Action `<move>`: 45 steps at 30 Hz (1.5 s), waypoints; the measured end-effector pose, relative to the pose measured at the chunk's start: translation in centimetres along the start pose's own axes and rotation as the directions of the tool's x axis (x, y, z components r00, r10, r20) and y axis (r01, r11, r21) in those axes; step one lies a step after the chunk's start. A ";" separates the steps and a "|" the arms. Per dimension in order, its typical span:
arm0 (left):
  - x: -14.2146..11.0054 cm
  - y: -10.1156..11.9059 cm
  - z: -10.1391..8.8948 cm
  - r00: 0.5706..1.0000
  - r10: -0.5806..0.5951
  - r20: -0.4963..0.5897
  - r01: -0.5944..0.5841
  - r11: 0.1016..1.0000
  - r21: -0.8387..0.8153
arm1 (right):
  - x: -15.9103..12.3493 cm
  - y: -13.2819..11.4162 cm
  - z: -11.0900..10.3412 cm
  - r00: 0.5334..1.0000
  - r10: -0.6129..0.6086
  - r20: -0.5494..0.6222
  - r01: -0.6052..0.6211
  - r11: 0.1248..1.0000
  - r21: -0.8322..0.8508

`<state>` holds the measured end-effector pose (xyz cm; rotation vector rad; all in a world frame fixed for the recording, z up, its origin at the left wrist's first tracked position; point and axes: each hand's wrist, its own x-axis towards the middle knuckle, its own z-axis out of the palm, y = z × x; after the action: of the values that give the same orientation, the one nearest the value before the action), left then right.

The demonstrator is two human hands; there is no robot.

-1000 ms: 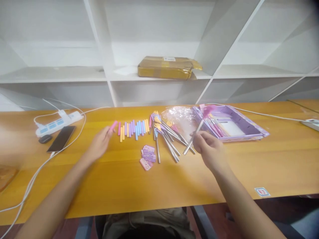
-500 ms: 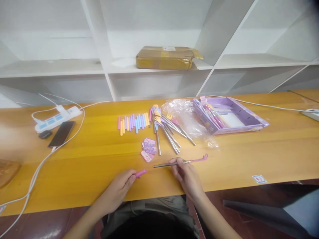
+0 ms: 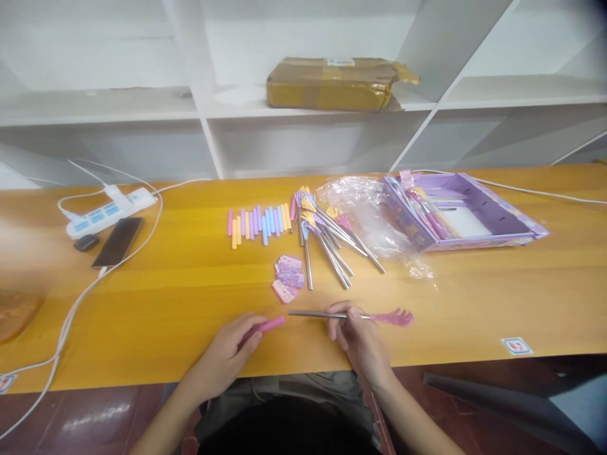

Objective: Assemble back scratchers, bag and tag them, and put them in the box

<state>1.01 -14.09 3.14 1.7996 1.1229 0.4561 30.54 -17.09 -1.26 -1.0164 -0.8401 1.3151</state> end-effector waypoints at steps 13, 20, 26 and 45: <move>-0.3 -0.3 0.1 0.989 0.033 0.144 -0.042 0.997 0.060 | -0.4 0.5 -0.4 0.999 0.048 0.013 -0.049 0.989 0.137; -0.5 -0.8 0.4 0.994 0.036 0.106 -0.041 0.998 0.041 | -0.3 0.8 -1.0 0.983 0.110 0.147 -0.120 0.991 0.063; -0.6 -1.1 0.6 0.991 0.092 0.096 -0.097 0.994 0.057 | -1.0 0.8 -1.1 0.988 0.049 0.145 -0.039 0.997 -0.070; -0.8 -1.0 0.3 0.968 0.249 0.013 -0.248 0.954 0.167 | -2.0 -0.8 -0.1 0.973 0.147 0.179 -0.129 0.985 -0.113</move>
<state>0.27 -14.77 2.28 2.1013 0.9666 0.5301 30.75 -19.06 -0.48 -1.0569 -1.0001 1.5169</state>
